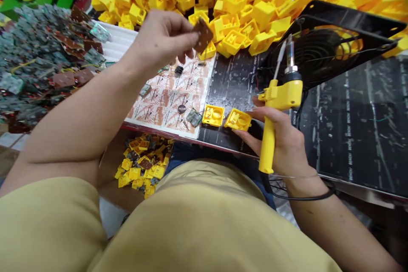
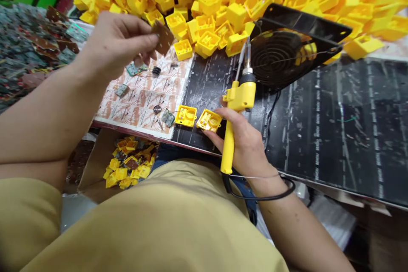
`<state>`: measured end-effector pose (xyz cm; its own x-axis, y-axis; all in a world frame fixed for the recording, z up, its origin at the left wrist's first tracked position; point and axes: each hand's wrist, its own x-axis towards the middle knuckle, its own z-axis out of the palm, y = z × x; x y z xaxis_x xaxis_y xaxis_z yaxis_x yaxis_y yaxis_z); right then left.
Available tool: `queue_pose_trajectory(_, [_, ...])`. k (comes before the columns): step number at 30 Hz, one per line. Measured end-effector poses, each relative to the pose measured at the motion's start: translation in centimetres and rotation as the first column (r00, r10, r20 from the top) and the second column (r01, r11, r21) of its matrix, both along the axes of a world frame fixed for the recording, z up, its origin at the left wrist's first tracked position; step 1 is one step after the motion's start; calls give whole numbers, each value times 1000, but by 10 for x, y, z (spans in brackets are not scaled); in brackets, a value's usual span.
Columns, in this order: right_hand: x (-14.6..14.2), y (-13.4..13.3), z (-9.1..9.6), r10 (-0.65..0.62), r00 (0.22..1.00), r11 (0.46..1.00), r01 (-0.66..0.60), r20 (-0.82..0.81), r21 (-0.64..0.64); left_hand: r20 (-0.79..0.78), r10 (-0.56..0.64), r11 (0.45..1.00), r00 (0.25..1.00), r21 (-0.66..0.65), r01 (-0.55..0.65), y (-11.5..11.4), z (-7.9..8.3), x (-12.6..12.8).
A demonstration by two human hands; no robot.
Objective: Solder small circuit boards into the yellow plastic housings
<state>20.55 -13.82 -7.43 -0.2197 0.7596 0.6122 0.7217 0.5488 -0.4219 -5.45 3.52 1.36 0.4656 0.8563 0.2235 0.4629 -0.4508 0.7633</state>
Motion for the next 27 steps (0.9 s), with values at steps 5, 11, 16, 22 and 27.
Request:
queue_pose_trajectory(5, [-2, -2, 0, 16, 1000, 1000, -16, 23, 0, -76, -87, 996, 993, -2, 87, -8, -2, -4])
queue_pose_trajectory(11, [-8, 4, -2, 58, 998, 998, -58, 20, -15, 123, -134, 970, 983, 222, 104, -49, -14, -5])
queue_pose_trajectory(16, [1, -1, 5, 72, 997, 995, -70, -32, 66, -227, -303, 844, 926, 388, 371, -84, -41, -28])
queue_pose_trajectory(22, [16, -9, 19, 38, 999, 972, -38, 5, 233, -339, -72, 908, 938, 367, 203, -104, -36, -26])
queue_pose_trajectory(27, [19, -10, 24, 58, 998, 970, -65, 37, 235, -440, 105, 848, 892, 508, 151, -120, -32, 16])
